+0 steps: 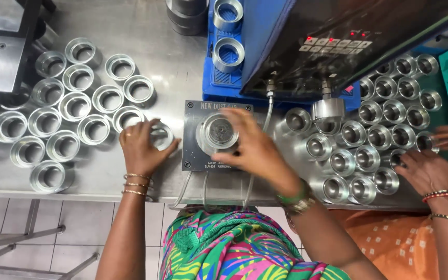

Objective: Manipulating and processing metal dust caps using an industrial machine.

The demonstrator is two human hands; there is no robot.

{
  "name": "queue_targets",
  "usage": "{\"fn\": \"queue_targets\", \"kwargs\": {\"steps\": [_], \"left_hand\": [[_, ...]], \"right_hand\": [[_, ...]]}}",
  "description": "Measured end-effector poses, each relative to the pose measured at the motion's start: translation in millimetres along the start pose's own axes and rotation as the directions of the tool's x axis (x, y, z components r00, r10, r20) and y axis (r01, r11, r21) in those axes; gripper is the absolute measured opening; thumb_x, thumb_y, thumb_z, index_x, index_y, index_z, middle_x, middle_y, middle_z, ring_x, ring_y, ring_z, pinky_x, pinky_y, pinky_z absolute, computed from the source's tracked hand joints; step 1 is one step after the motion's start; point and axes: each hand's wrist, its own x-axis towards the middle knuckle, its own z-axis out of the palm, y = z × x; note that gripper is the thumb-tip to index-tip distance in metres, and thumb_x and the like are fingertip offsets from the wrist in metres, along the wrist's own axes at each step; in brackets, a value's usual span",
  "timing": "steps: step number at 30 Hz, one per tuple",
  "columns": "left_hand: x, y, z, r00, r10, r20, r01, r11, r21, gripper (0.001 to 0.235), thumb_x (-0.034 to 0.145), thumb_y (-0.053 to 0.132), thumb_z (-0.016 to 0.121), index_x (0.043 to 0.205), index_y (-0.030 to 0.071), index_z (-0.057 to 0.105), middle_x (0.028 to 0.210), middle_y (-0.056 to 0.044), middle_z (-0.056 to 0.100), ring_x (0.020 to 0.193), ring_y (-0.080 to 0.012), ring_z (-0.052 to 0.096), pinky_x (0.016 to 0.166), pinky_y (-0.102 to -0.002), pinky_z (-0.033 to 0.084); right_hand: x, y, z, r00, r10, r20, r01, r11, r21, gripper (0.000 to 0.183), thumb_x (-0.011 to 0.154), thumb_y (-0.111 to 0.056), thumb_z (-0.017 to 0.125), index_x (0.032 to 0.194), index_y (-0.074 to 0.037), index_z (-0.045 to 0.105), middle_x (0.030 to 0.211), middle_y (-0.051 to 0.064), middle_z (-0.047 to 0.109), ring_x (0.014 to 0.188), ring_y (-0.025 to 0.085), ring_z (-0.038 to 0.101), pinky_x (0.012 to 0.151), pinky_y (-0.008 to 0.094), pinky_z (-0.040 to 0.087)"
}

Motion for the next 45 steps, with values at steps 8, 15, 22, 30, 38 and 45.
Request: {"fn": "queue_targets", "kwargs": {"steps": [8, 15, 22, 30, 38, 45], "left_hand": [[14.5, -1.1, 20.0, 0.974, 0.037, -0.224, -0.021, 0.997, 0.073, 0.048, 0.083, 0.036, 0.081, 0.123, 0.014, 0.069, 0.138, -0.016, 0.052, 0.128, -0.0392, 0.044, 0.105, -0.054, 0.034], [25.3, 96.8, -17.3, 0.972, 0.082, -0.221, -0.169, 0.894, -0.414, 0.036, 0.094, 0.017, 0.076, 0.127, 0.008, 0.064, 0.135, -0.016, 0.049, 0.131, -0.0365, 0.044, 0.111, -0.049, 0.037], [8.5, 112.1, 2.7, 0.986, 0.057, -0.156, -0.141, 0.783, -0.605, 0.036, 0.105, 0.025, 0.064, 0.135, 0.005, 0.058, 0.134, -0.015, 0.049, 0.122, -0.0292, 0.054, 0.105, -0.040, 0.048], [7.9, 108.4, 4.7, 0.992, 0.040, -0.118, -0.103, 0.788, -0.607, 0.036, 0.106, 0.033, 0.060, 0.131, 0.006, 0.059, 0.131, -0.014, 0.051, 0.114, -0.0255, 0.055, 0.098, -0.038, 0.050], [8.4, 109.7, 4.5, 0.993, 0.053, -0.103, -0.106, 0.781, -0.616, 0.033, 0.107, 0.030, 0.060, 0.129, 0.007, 0.060, 0.129, -0.013, 0.050, 0.116, -0.0257, 0.055, 0.099, -0.037, 0.050], [6.3, 107.9, 6.9, 0.993, 0.093, -0.075, -0.119, 0.764, -0.634, 0.033, 0.107, 0.032, 0.058, 0.128, 0.007, 0.061, 0.128, -0.014, 0.050, 0.119, -0.0268, 0.056, 0.100, -0.038, 0.051]], "right_hand": [[-114.9, 144.2, -21.4, 0.957, 0.165, -0.238, -0.287, 0.646, -0.707, 0.046, 0.080, -0.053, 0.078, 0.106, -0.015, 0.072, 0.120, 0.006, 0.060, 0.109, 0.033, 0.065, 0.084, 0.048, 0.057], [-109.7, 100.6, -12.9, 0.759, 0.646, 0.082, -0.535, 0.689, -0.489, 0.087, 0.080, -0.055, 0.079, 0.150, -0.016, 0.045, 0.152, 0.011, 0.043, 0.107, 0.032, 0.066, 0.082, 0.042, 0.061], [-97.7, 198.2, 25.6, 0.840, 0.420, -0.343, -0.025, 0.662, 0.750, 0.073, 0.091, -0.018, 0.080, 0.146, -0.010, 0.033, 0.133, 0.015, 0.050, 0.113, 0.023, 0.059, 0.090, 0.033, 0.057], [-59.5, 166.0, -2.9, 0.688, 0.440, -0.577, 0.218, 0.633, 0.743, 0.070, 0.097, -0.016, 0.077, 0.143, -0.008, 0.025, 0.145, 0.016, 0.038, 0.123, 0.024, 0.058, 0.100, 0.040, 0.062], [-57.3, 184.4, -9.4, 0.776, 0.616, -0.133, 0.233, -0.085, 0.969, 0.077, 0.097, -0.033, 0.072, 0.150, -0.009, 0.022, 0.130, 0.022, 0.051, 0.103, 0.033, 0.067, 0.086, 0.037, 0.063], [-57.8, 178.0, -23.3, 0.742, 0.664, -0.093, 0.038, 0.097, 0.995, 0.073, 0.093, -0.041, 0.071, 0.143, -0.035, 0.019, 0.142, 0.022, 0.053, 0.109, 0.040, 0.071, 0.088, 0.043, 0.067]]}}
